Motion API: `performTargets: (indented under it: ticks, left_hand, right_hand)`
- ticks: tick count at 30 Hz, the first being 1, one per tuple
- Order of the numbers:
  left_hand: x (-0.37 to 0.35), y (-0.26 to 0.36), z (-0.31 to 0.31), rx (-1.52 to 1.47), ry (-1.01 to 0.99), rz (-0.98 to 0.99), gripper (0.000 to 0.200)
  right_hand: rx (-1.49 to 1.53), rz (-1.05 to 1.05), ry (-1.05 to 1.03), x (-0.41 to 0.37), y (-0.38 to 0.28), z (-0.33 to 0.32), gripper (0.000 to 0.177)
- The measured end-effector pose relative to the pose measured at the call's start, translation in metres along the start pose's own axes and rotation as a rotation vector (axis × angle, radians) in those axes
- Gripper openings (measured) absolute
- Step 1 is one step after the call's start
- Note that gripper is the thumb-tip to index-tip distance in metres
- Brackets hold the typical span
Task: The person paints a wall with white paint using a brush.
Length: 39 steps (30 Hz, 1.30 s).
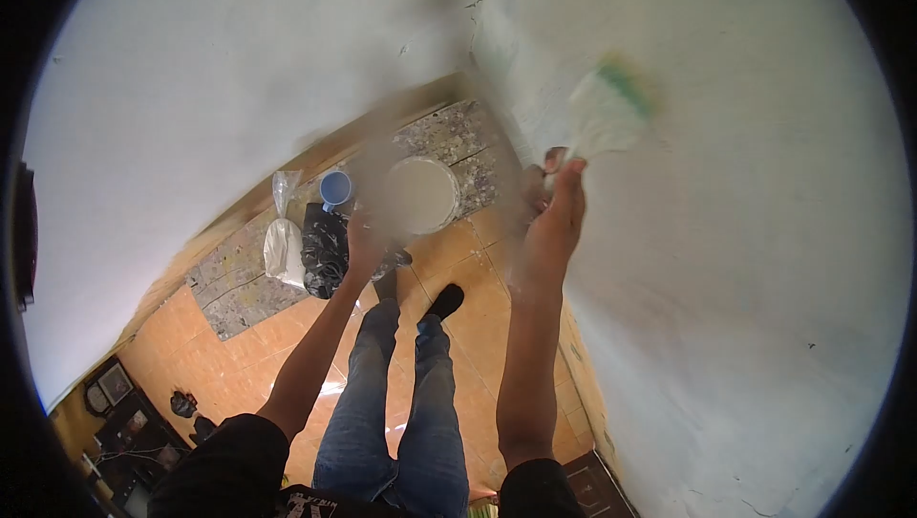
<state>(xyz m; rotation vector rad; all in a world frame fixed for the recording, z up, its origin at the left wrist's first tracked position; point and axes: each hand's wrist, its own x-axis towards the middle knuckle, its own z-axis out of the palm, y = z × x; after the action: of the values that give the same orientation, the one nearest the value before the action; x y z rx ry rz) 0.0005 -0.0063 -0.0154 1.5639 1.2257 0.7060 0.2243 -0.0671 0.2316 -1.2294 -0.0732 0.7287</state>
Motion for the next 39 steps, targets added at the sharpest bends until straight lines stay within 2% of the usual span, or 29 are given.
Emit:
performTargets:
  ticks: [3, 6, 9, 12, 14, 16, 19, 20, 22, 25, 28, 31, 34, 37, 39]
  left_hand:
    - [0.001, 0.008, -0.001, 0.008, -0.009, -0.012, 0.037]
    - [-0.001, 0.011, 0.000, 0.020, -0.007, -0.024, 0.037]
    - [-0.001, 0.012, 0.000, 0.013, 0.010, -0.016, 0.038]
    - [0.001, 0.003, -0.001, -0.028, -0.019, -0.020, 0.038]
    - [0.002, 0.002, -0.001, -0.018, -0.031, -0.031, 0.038]
    - [0.004, 0.004, -0.002, -0.053, -0.035, -0.042, 0.038]
    - [0.002, -0.002, -0.001, -0.050, -0.053, -0.036, 0.038]
    - [0.002, -0.005, -0.001, -0.050, -0.062, -0.034, 0.038]
    - [0.005, -0.005, 0.000, -0.057, -0.063, -0.029, 0.038]
    - [0.001, -0.006, -0.001, -0.044, -0.050, -0.032, 0.039]
    - [0.002, -0.012, 0.001, -0.017, -0.061, -0.036, 0.039]
    - [0.004, -0.017, 0.003, -0.029, -0.069, -0.049, 0.040]
    - [0.003, -0.026, 0.005, -0.003, -0.070, -0.036, 0.040]
    - [0.002, -0.030, 0.005, -0.013, -0.065, -0.050, 0.040]
    - [0.003, -0.028, 0.006, -0.020, -0.068, -0.086, 0.040]
  right_hand:
    - [-0.091, -0.376, -0.048, 0.006, -0.012, 0.013, 0.037]
    - [-0.101, -0.295, 0.115, 0.050, 0.017, -0.003, 0.036]
    - [-0.393, -0.348, 0.101, 0.102, 0.116, -0.072, 0.035]
    - [-0.604, -0.233, 0.059, 0.130, 0.234, -0.143, 0.035]
    - [-0.499, 0.035, 0.094, 0.117, 0.241, -0.136, 0.034]
    - [-0.161, 0.443, 0.205, 0.089, 0.198, -0.082, 0.034]
    - [0.259, 0.636, 0.123, 0.119, 0.207, -0.089, 0.031]
    - [0.371, 0.640, 0.151, 0.130, 0.200, -0.091, 0.030]
    - [0.595, 0.650, 0.196, 0.136, 0.156, -0.068, 0.029]
    - [1.033, 0.714, -0.054, 0.113, 0.092, -0.053, 0.029]
    - [0.359, 0.442, 0.133, 0.041, 0.050, 0.011, 0.029]
    - [-0.028, 0.284, -0.047, 0.010, 0.062, -0.011, 0.031]
    - [-0.453, 0.349, -0.185, -0.013, 0.056, -0.026, 0.031]
    - [-0.774, 0.329, -0.302, -0.016, 0.075, -0.047, 0.033]
    - [-1.059, 0.117, -0.386, -0.010, 0.094, -0.059, 0.035]
